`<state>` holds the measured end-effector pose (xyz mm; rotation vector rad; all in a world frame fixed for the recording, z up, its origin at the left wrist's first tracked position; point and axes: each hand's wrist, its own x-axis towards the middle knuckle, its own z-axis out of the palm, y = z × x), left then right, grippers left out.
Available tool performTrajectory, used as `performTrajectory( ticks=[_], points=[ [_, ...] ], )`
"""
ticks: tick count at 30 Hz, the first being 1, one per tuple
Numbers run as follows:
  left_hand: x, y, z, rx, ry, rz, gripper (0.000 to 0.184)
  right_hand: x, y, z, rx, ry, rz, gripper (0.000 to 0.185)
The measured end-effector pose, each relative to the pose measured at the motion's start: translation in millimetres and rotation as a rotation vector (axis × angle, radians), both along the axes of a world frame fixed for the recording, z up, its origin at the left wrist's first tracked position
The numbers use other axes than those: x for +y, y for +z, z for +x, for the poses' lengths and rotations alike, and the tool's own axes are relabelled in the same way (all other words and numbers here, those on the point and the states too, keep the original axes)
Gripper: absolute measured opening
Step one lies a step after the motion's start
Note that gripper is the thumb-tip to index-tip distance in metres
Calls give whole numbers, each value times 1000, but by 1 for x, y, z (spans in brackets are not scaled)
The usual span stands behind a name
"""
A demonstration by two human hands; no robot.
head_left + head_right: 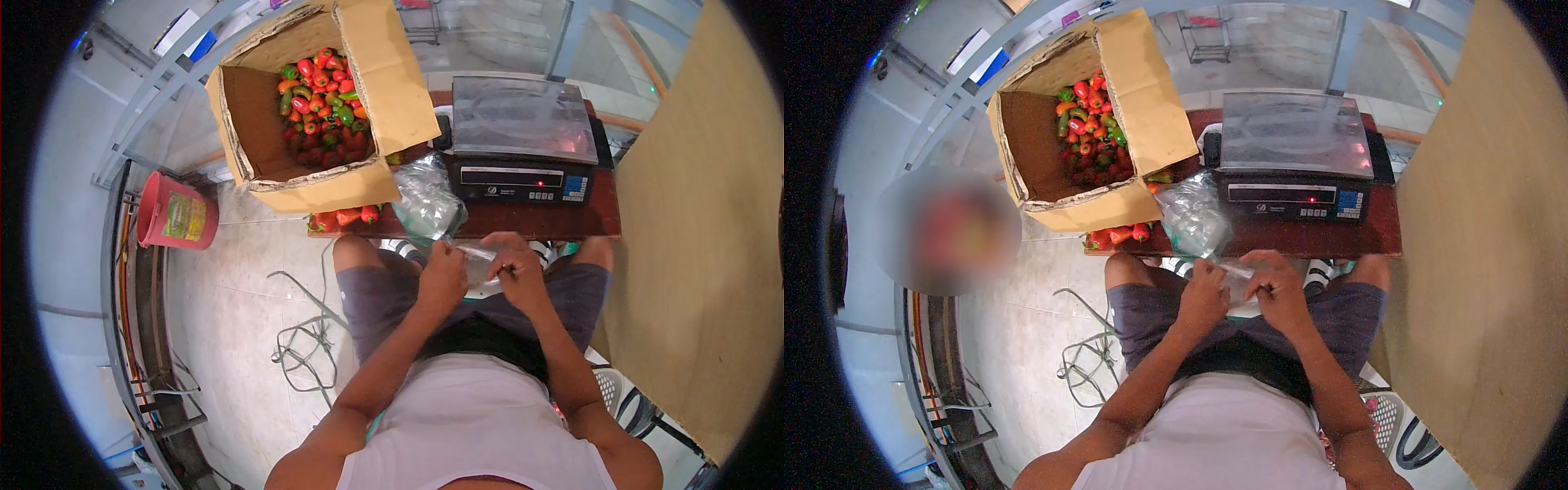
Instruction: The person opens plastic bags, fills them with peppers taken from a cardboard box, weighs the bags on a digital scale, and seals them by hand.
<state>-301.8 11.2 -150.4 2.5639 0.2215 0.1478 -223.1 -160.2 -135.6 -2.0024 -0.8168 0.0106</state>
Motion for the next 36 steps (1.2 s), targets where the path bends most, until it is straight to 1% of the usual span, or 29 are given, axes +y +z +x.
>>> performTrajectory(
  ticks=[2,4,5,7,8,9,10,11,12,13,14,15,16,17,18,19,21,22,23,24,25,27,29,31,33,35,36],
  points=[
    [-8,9,3,232,25,193,17,-1,1,-2,-25,54,-272,36],
    [-2,21,5,572,-200,211,16,0,22,2,38,-43,-679,37],
    [4,27,8,737,-305,220,16,1,22,3,62,-23,-697,37],
    [19,33,8,601,-389,104,19,-12,13,-1,109,18,-728,38],
    [27,36,7,533,-435,45,21,-22,8,-2,136,2,-617,42],
    [44,57,12,429,-505,-219,23,-36,3,1,165,-12,-509,48],
    [68,87,19,317,-571,-482,25,-54,-2,9,210,-121,-526,46],
    [95,112,25,234,-469,-496,28,-74,-9,17,257,-230,-543,45],
    [125,132,36,151,-369,-508,31,-97,-19,24,169,-347,-575,40],
    [161,130,57,-7,-252,-820,32,-117,-28,28,80,-465,-603,36],
    [195,143,80,-174,-132,-694,29,-130,-38,33,50,-507,-526,34],
    [246,149,105,-179,-104,-570,31,-141,-48,38,19,-549,-447,33],
    [289,138,131,-239,105,-433,31,-147,-55,41,-11,-595,-369,31],
    [346,117,158,-160,197,-206,34,-148,-57,44,-55,-569,-328,30],
    [385,97,179,-80,287,21,38,-150,-59,47,-98,-545,-286,29],
    [393,88,190,91,264,115,45,-150,-62,49,-139,-522,-246,28],
    [404,72,206,439,215,302,58,-152,-65,47,-8,-605,-237,26],
    [416,41,213,438,209,266,65,-152,-65,48,58,-642,-233,26],
    [430,-5,220,437,200,231,71,-151,-66,50,28,-646,-199,25],
    [435,-30,221,438,191,196,78,-151,-67,51,-1,-651,-166,25],
    [414,-21,220,527,237,287,83,-150,-68,52,-28,-657,-134,25],
    [348,23,219,706,332,469,93,-147,-57,52,-70,-666,-189,26],
    [342,28,221,728,327,457,94,-147,-61,53,-83,-665,-209,26],
    [348,22,223,736,312,406,94,-154,-71,57,-74,-656,-201,26],
    [369,3,224,728,289,313,94,-153,-70,57,-68,-652,-207,26],
    [377,-17,222,663,285,372,100,-149,-66,57,-68,-646,-190,25],
    [372,-13,223,626,279,403,102,-147,-65,58,-74,-645,-169,24]
  ],
)
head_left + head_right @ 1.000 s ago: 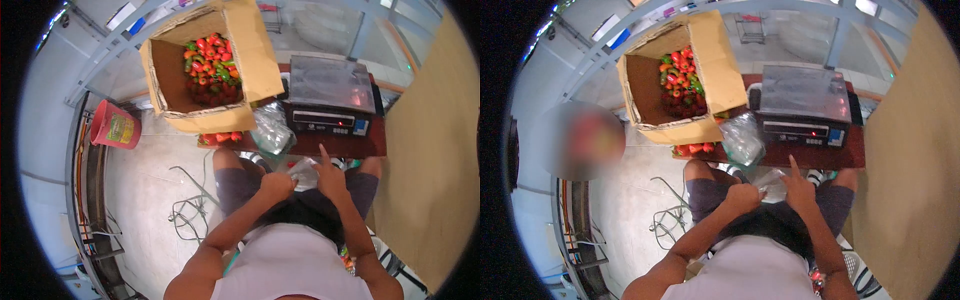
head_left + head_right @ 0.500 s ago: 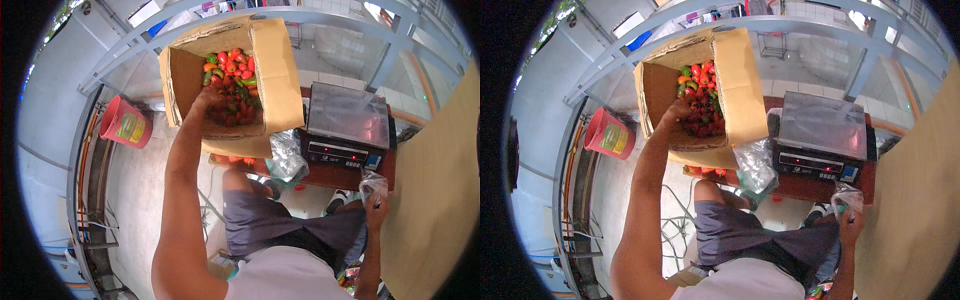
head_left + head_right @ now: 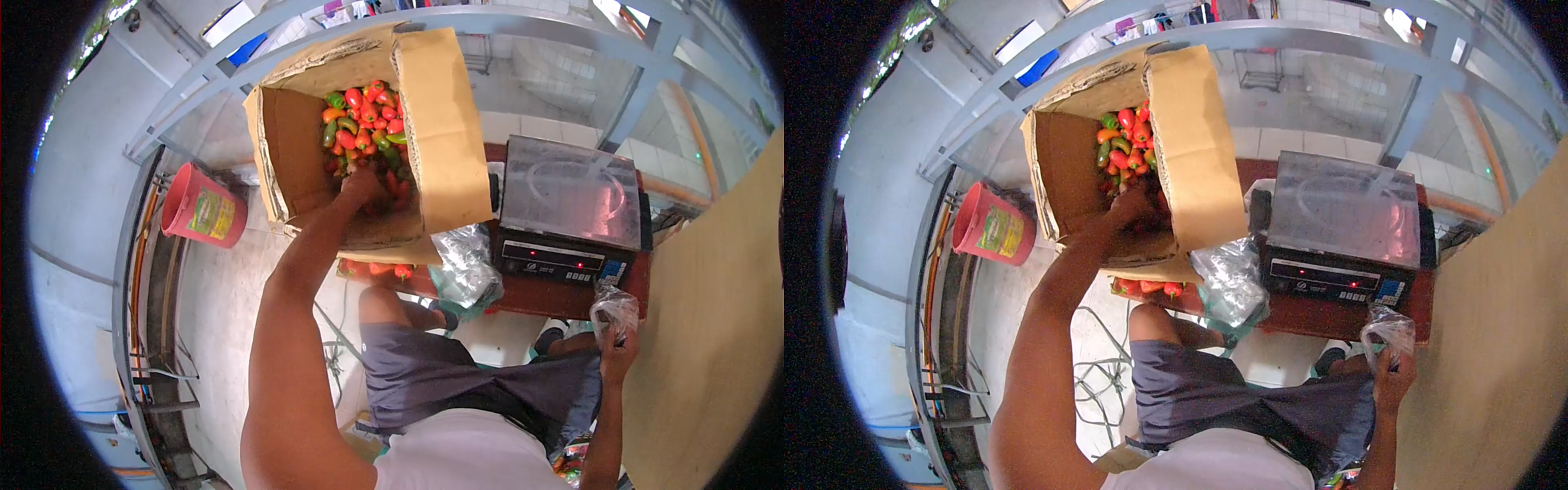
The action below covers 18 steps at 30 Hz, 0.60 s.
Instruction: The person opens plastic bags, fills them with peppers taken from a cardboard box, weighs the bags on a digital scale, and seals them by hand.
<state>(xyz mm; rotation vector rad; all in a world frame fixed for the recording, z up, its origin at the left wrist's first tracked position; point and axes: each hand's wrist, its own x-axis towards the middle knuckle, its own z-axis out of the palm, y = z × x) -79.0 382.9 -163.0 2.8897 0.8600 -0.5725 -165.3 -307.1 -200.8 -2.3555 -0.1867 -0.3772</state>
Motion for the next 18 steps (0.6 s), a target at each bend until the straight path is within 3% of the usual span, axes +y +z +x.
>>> performTrajectory(
  ticks=[3,5,10,12,15,18],
  points=[
    [-12,14,10,108,-2,-3,100,-2,-4,-2,22,-21,28,22],
    [-7,-2,11,86,-19,28,92,-4,-5,-2,36,-24,25,21],
    [-60,46,-16,-17,-1,108,78,-5,0,-1,221,-71,-49,28],
    [-63,33,-16,-60,122,119,78,-1,1,-3,147,-57,-1,27],
    [-39,32,-10,-8,-78,90,80,1,4,-2,51,-30,7,26],
    [-34,36,-13,-84,-84,12,81,3,10,-3,37,-36,23,25]
  ],
)
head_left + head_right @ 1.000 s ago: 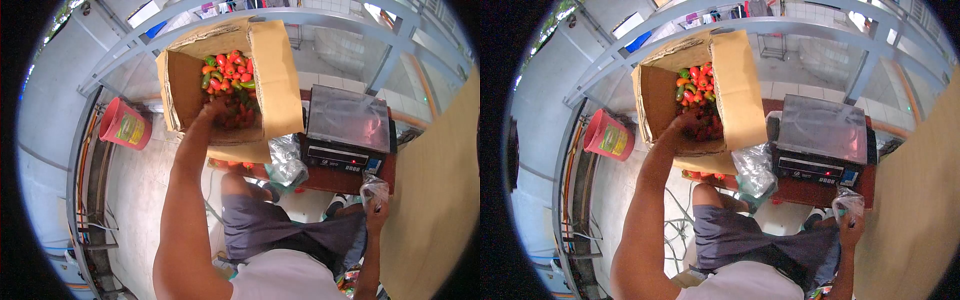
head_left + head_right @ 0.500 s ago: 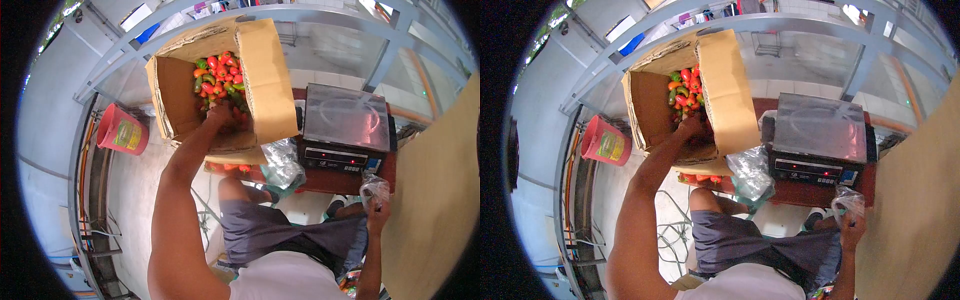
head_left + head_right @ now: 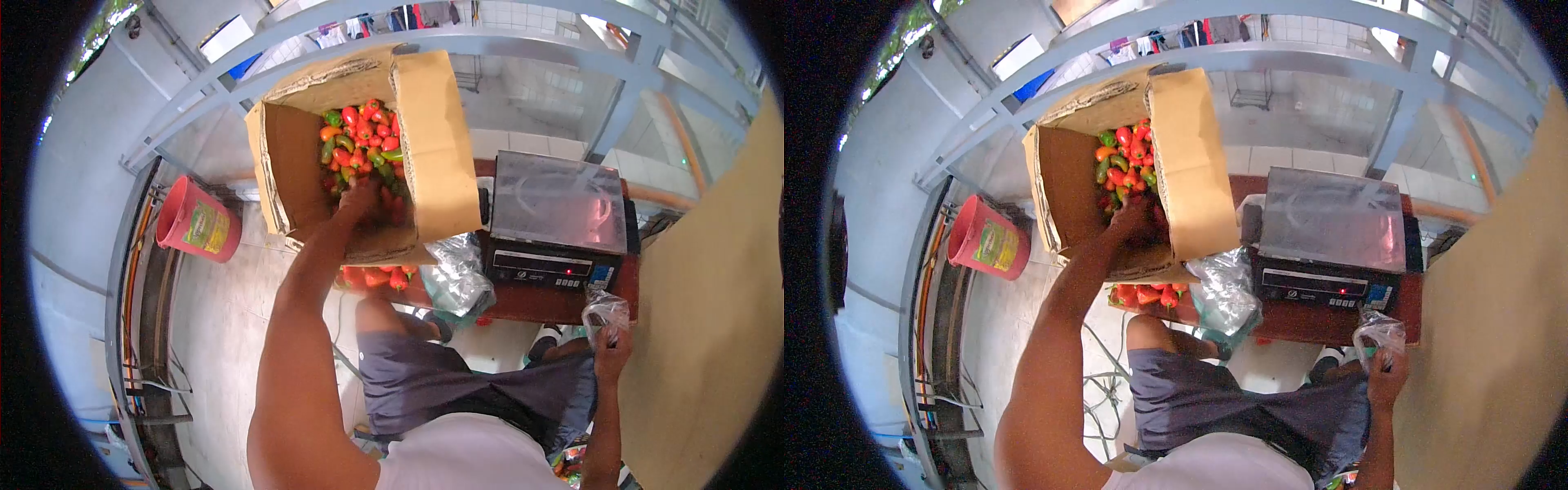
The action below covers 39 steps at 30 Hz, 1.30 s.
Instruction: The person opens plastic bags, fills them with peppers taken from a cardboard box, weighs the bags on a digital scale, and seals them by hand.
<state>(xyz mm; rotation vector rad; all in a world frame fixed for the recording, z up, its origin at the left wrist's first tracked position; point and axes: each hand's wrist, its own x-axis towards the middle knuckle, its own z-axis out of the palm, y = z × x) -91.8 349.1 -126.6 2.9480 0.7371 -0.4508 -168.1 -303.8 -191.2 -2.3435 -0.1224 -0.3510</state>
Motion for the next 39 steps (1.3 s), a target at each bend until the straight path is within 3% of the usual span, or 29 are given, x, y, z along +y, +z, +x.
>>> performTrajectory(
  ticks=[2,4,7,10,13,16,20,22,23,28,32,34,36,37,38,39],
  points=[
    [-4,18,4,43,-107,106,82,-1,7,-3,56,-20,9,25],
    [7,25,0,-24,-39,-28,82,3,18,-8,159,-41,13,24],
    [19,71,-15,-440,344,-551,78,-9,-2,-2,91,-2,35,24],
    [36,98,-26,-765,320,-966,62,-8,-10,-2,-40,3,38,21],
    [8,156,-36,-913,236,-1132,57,-13,-22,-2,-2,-33,-50,21],
    [-52,197,-36,-1076,96,-1201,55,0,-7,3,-107,30,59,22],
    [-98,188,-14,-1222,97,-1162,55,-14,-20,0,-50,-6,-110,26],
    [-91,170,-10,-1226,209,-1138,56,-13,-10,-4,95,-9,-35,34],
    [-88,164,-11,-1224,242,-1275,58,-11,-3,-6,133,-19,-20,37],
    [-81,174,-21,-1324,295,-1071,55,-22,-5,-9,138,-26,83,32],
    [-158,219,-35,-1328,-125,-1314,64,-12,1,-3,2,10,99,26],
    [-203,217,-27,-1268,-248,-1304,72,-9,-1,-1,52,-5,63,26],
    [-248,195,-5,-1179,-467,-1176,77,-5,2,2,-9,2,27,24],
    [-269,171,10,-1104,-447,-1179,78,-1,6,4,-92,12,9,22],
    [-285,154,30,-1153,-662,-945,78,1,9,3,-175,22,-10,21],
    [-300,131,44,-1154,-684,-811,76,1,10,2,-160,13,-17,21]
  ],
)
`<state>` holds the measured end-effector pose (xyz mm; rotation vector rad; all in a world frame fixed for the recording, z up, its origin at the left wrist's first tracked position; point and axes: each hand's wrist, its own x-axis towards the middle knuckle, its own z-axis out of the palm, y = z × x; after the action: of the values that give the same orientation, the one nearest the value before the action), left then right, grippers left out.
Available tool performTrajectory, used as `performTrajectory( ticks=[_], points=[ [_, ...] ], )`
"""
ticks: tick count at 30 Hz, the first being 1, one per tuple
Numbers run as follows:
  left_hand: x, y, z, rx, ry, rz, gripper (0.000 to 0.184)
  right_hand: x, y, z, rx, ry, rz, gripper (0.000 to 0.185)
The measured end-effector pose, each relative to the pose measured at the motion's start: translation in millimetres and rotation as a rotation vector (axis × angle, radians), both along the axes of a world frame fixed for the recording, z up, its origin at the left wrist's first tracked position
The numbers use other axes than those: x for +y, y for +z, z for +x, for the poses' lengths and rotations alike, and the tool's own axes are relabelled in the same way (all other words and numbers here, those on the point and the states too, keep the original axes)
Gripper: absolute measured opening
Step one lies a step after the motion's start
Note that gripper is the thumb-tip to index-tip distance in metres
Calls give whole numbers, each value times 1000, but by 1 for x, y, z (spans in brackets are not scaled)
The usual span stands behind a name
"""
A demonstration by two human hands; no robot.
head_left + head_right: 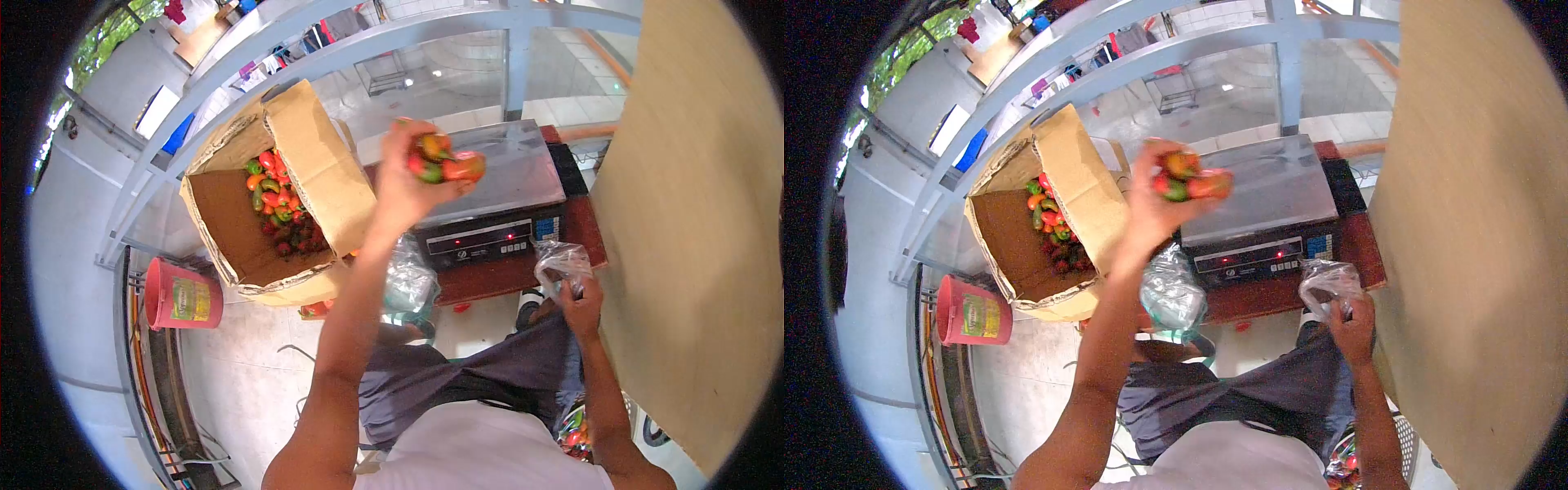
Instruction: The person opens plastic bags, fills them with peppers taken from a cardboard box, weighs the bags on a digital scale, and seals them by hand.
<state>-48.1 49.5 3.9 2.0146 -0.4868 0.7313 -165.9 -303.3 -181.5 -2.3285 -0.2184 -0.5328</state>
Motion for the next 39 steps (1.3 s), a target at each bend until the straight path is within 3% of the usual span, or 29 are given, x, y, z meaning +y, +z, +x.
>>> performTrajectory(
  ticks=[5,6,8,14,17,20,27,29,33,39],
  points=[
    [-25,-90,58,182,134,249,71,-19,-21,-4,201,-33,91,27],
    [-20,-104,65,326,131,269,69,-19,-19,-5,183,-34,108,27],
    [-10,-121,72,306,100,297,73,-17,-10,-5,152,-32,141,29],
    [0,-118,61,283,105,456,84,-14,-13,-3,175,-22,137,30],
    [5,-120,65,228,115,554,82,-4,-4,3,-76,-23,79,21],
    [5,-116,68,258,92,600,82,-6,-8,-1,38,-69,53,19],
    [6,-118,84,391,-51,446,78,-8,-7,-1,80,-44,91,22],
    [8,-124,87,364,-42,405,70,-7,-2,-1,145,-17,154,32],
    [8,-123,89,339,-47,172,51,-9,-4,-2,161,-19,151,32],
    [6,-107,76,273,-45,27,34,-9,-5,-2,185,-31,158,28]
  ],
)
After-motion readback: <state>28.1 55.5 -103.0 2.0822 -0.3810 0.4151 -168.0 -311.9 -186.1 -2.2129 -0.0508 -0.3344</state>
